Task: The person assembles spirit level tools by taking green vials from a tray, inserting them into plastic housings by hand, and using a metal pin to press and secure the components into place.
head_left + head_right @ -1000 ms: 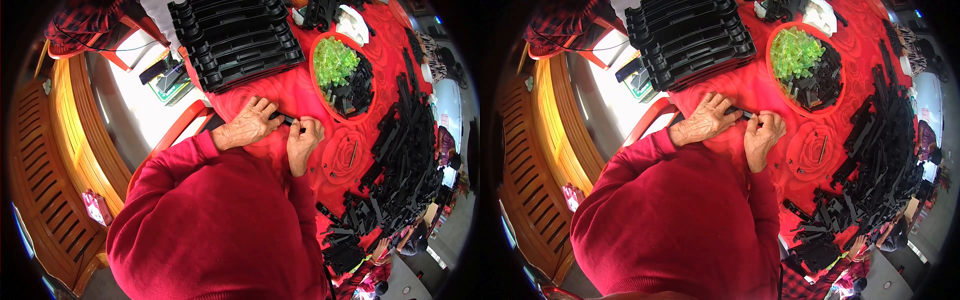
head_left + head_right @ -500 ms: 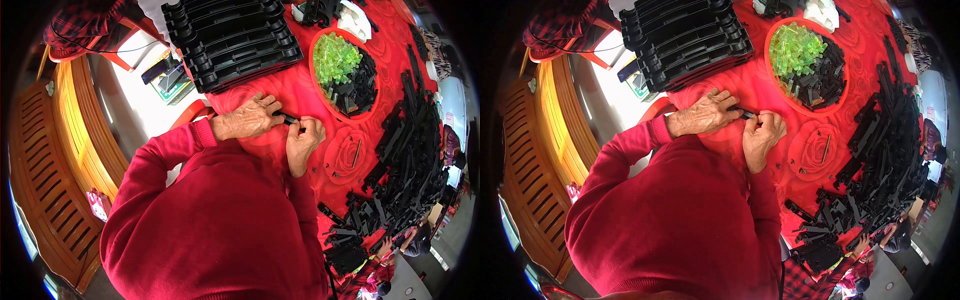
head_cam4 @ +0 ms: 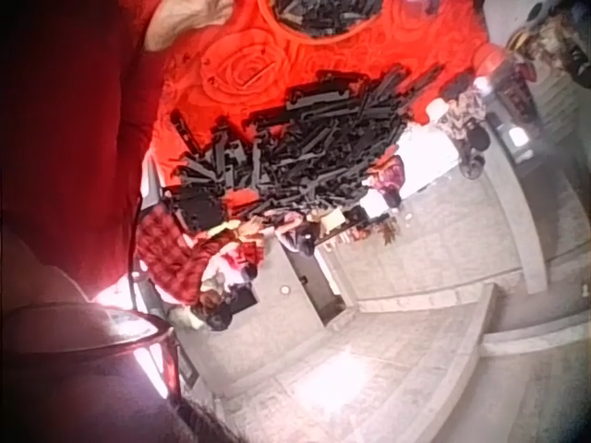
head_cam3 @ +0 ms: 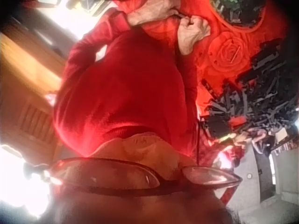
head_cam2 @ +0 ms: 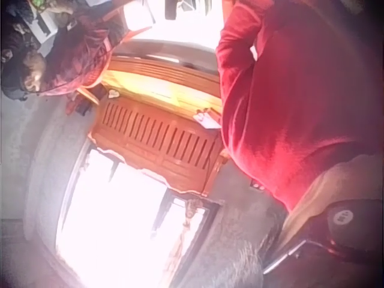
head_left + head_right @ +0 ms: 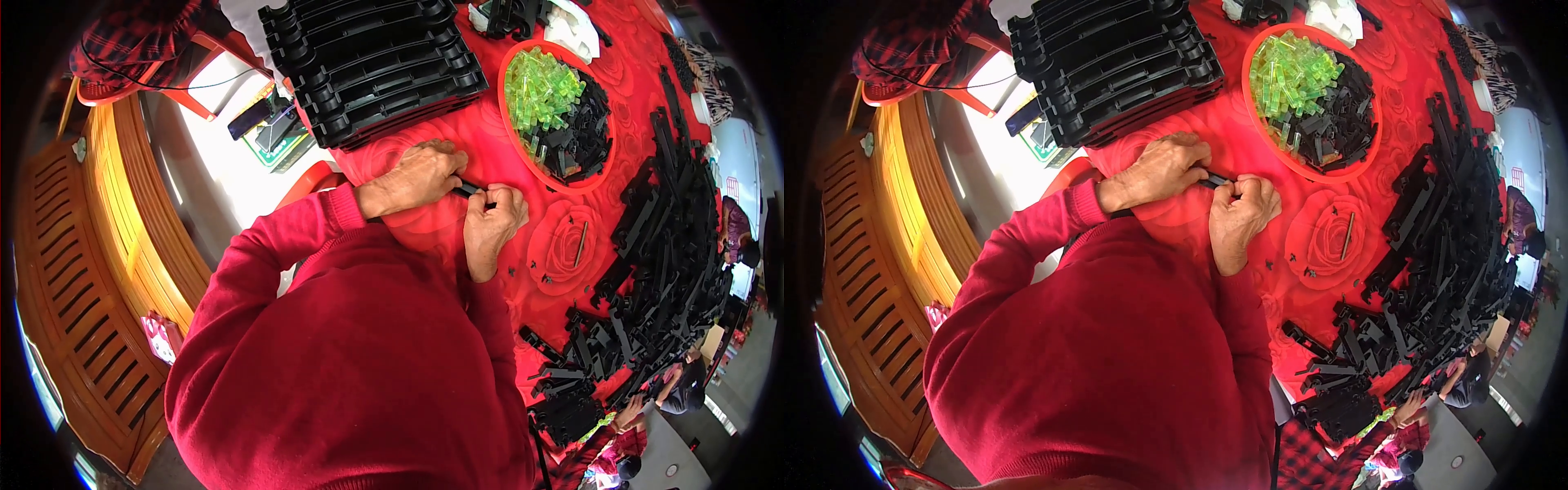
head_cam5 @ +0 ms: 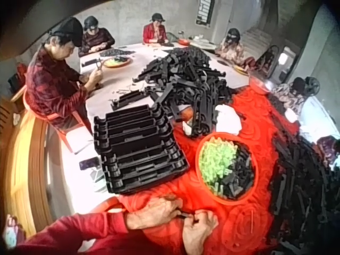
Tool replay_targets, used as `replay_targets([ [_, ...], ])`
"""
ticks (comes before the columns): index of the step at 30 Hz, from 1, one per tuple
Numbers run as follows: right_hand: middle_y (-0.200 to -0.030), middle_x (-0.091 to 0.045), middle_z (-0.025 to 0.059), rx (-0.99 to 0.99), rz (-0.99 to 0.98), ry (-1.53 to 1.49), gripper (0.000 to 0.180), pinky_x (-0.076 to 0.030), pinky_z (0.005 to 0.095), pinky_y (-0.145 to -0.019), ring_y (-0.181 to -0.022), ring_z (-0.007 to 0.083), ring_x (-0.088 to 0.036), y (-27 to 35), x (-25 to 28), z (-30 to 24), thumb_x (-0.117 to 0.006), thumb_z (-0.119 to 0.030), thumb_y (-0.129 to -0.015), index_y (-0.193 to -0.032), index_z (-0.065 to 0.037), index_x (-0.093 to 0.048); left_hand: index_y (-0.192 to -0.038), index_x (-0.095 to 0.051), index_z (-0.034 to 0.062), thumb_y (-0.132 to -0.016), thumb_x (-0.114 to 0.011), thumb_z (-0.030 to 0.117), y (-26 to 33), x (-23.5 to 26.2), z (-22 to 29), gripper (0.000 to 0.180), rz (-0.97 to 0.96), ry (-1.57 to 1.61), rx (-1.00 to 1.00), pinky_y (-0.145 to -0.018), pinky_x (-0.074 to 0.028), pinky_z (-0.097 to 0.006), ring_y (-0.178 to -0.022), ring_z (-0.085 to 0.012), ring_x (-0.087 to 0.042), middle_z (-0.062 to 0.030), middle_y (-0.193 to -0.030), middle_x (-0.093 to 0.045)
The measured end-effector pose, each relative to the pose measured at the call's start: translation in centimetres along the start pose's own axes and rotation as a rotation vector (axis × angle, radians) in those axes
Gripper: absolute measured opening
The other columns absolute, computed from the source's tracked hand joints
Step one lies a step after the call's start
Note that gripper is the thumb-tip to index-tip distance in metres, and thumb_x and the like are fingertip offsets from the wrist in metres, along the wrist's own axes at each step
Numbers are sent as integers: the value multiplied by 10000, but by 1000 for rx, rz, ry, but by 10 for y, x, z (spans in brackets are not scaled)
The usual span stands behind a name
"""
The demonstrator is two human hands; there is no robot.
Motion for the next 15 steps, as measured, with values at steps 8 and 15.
replay_targets([
  [8, -756, -536, 61, 35, 37, -38, 148, -359, 432, -780, -792, 284, -511, 2, 1, -1, -652, -32, -629, -704, -63, -529, -824, -582, 65, -719, -698, 220, -14, -12, -6, 220, -196, -232, 33, -681, -487, -452, -801, -333, -613, -132, -800, -607],
  [15, -768, -555, 61, 1, -40, -17, 115, -359, 415, -791, -799, 280, -518, -2, -1, 0, -652, -40, -658, -730, -48, -563, -808, -566, 67, -730, -717, 261, -19, -17, -11, 258, -324, -176, 162, -650, -478, -446, -805, -322, -620, -124, -780, -627],
])
Point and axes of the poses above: each hand's wrist, its own y-axis away from the middle knuckle, its own x-axis out of the back of the hand, z = x × y, the point moved 8 cm from there along -y, towards the middle knuckle
